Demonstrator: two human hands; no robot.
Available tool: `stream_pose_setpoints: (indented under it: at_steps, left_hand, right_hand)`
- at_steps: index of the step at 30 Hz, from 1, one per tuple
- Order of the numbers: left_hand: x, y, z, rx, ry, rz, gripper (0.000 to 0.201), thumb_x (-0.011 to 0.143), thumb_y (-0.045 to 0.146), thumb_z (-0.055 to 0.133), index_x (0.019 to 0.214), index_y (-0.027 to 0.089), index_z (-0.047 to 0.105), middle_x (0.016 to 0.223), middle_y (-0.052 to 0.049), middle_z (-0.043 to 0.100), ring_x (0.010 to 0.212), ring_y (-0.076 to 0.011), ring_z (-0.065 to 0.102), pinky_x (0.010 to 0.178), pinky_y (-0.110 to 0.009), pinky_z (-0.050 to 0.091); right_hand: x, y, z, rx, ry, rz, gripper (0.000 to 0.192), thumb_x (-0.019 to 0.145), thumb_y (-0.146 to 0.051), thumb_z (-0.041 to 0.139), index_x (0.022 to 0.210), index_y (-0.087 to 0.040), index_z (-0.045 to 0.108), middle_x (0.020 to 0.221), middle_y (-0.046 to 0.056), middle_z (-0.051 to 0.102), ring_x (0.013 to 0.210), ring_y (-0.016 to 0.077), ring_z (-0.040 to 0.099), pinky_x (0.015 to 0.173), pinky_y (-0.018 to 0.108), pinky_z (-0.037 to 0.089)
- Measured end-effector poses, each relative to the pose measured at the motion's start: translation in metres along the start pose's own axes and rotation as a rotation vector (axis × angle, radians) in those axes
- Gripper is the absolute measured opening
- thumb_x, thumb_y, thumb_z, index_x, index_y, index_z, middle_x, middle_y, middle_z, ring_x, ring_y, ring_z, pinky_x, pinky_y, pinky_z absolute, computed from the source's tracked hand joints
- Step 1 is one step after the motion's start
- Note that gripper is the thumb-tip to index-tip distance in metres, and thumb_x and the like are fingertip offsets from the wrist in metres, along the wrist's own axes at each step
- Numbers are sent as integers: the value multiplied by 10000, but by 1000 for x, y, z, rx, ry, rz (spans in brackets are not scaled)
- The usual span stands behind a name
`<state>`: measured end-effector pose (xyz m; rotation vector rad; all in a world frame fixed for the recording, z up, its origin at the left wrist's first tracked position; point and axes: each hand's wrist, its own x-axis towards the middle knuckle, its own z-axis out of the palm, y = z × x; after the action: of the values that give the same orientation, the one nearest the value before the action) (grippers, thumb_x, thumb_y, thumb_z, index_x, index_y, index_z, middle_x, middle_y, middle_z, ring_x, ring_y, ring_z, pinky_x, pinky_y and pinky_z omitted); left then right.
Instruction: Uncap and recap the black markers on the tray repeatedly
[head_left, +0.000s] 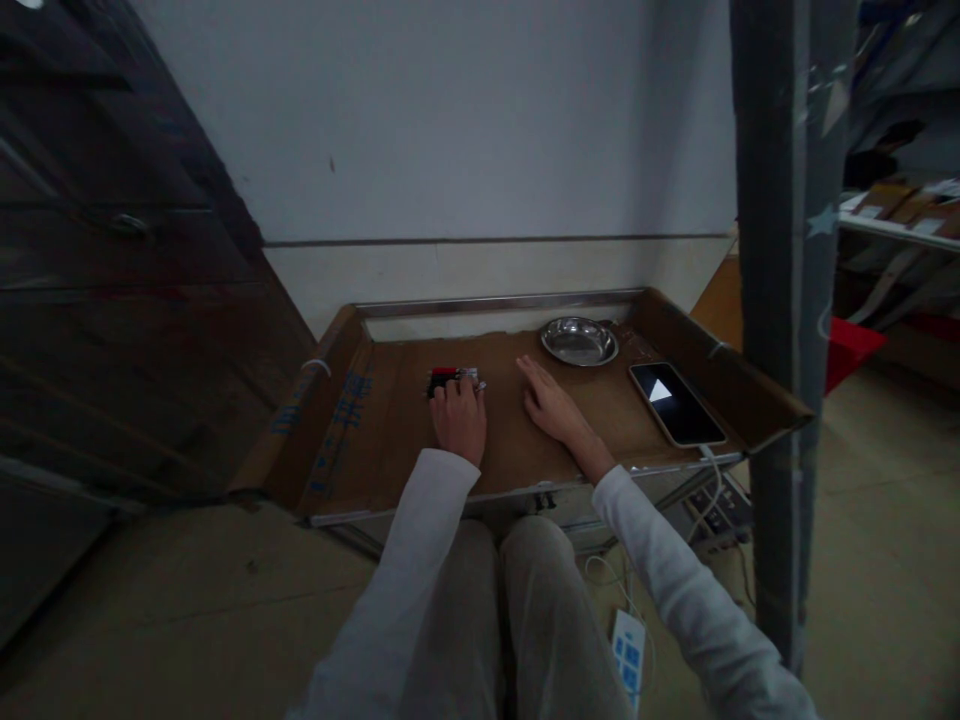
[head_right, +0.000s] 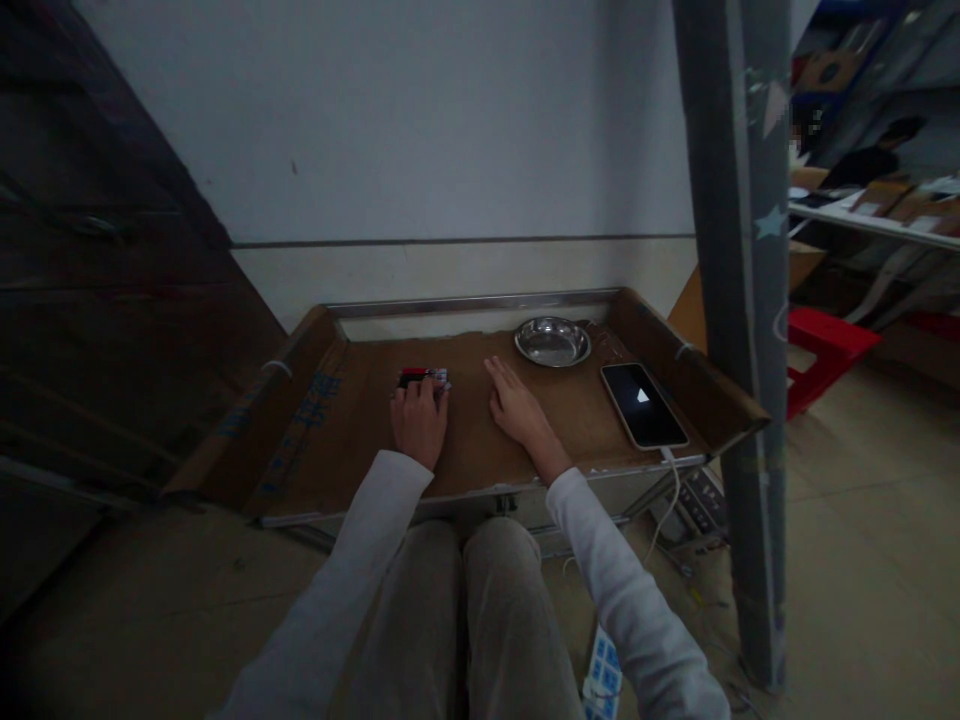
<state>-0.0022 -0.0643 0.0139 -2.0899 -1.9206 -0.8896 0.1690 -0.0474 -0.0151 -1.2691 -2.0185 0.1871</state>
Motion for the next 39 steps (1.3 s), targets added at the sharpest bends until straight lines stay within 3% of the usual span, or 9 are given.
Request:
stream_pose_setpoints:
  at_steps: [7,19,23,29,39]
  left_hand:
    - [-3,-3,8,24,-12,-65,128,849,193,474,949,131,523,1024,-166,535,948,-265,536,797,-390,441]
    - [-2,0,9,14,14,-77,144,814,133,451,952,104,482,1025,-176,506,968,-269,523,829,-399,440]
    - [-1,1,10,-67,12,34,106,814,127,458,915,139,488,998,-129,503,926,-232,532,822,-361,447]
    - [-1,1,11,-161,-246,340,113,827,99,445,863,182,512,933,-70,513,860,-180,543,831,-319,453]
    - [-1,-3,16,-175,-273,377,136,845,108,419,905,187,512,965,-52,502,873,-167,547,845,-316,452]
  right_hand:
    - [-2,8,5,-105,-43,66,431,870,-166,378,1273,-124,526,1364,129,486,1309,205,401,1108,417,323]
    - [-13,1,0,-103,-19,78,404,877,-167,389,1241,-122,559,1321,124,532,1260,204,464,1098,397,342]
    - [-14,-2,-2,-96,-7,79,400,881,-169,388,1240,-128,561,1317,120,537,1256,201,469,1096,390,345]
    - [-13,-2,0,-60,8,85,404,866,-146,400,1233,-166,568,1311,105,544,1247,196,478,1088,405,355]
    - [-14,-1,-1,-43,10,91,397,861,-143,413,1222,-174,577,1296,109,555,1231,203,495,1075,415,372]
